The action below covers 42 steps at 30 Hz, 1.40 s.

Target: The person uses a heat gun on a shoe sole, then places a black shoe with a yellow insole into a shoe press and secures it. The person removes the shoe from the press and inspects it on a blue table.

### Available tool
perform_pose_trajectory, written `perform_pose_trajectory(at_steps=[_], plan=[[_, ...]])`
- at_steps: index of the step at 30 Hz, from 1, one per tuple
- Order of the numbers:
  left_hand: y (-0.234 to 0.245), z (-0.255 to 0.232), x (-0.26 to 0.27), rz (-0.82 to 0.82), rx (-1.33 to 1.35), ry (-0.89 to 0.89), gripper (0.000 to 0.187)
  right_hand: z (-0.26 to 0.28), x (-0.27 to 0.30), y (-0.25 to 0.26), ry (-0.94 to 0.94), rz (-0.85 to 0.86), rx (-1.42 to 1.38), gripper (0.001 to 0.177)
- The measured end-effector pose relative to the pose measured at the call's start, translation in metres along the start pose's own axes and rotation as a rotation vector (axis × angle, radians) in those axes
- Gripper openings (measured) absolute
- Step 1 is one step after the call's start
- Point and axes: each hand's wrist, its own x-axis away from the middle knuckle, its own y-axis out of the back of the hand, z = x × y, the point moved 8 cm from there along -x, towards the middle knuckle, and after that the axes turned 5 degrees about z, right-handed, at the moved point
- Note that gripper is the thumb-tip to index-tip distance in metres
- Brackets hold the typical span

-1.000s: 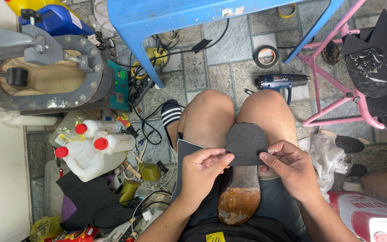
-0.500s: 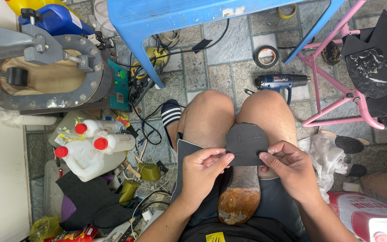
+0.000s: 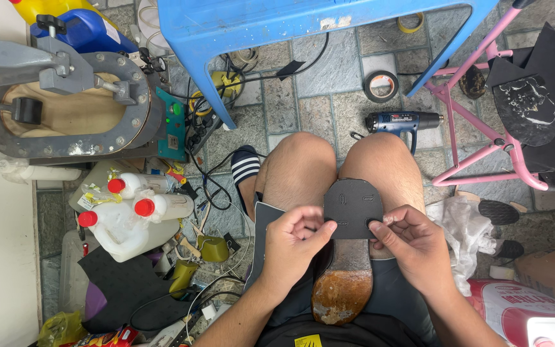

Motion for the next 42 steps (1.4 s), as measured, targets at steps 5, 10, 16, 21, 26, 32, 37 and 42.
perform_pose_trajectory(at_steps=[5, 10, 16, 21, 26, 32, 37, 42], plan=[[-0.006, -0.044, -0.016, 0.127, -0.217, -0.296, 0.061, 0.015, 0.002, -0.011, 0.088, 0.03, -0.066, 0.018], [-0.016, -0.049, -0.031, 0.259, -0.192, -0.316, 0.062, 0.047, -0.007, -0.024, 0.199, 0.115, 0.047, 0.046], [-0.018, -0.038, -0.052, 0.139, -0.144, -0.285, 0.031, 0.055, -0.043, -0.033, 0.13, 0.113, 0.114, 0.035], [-0.017, -0.063, -0.06, 0.052, -0.513, -0.358, 0.024, 0.056, -0.056, -0.037, 0.178, 0.043, 0.31, 0.025], [-0.06, -0.101, -0.035, -0.103, -0.924, -0.584, 0.026, 0.054, -0.03, -0.036, 0.347, 0.009, 0.315, 0.042], [-0.08, -0.088, -0.059, 0.08, -1.174, -0.449, 0.05, 0.046, -0.01, -0.004, 0.395, -0.002, 0.082, 0.033], [-0.088, -0.105, -0.047, -0.227, -1.382, -0.56, 0.056, 0.044, -0.004, 0.001, 0.447, -0.094, 0.309, 0.033], [-0.09, -0.089, -0.052, -0.036, -1.201, -0.536, 0.057, 0.051, 0.001, -0.002, 0.515, -0.159, 0.361, 0.029]])
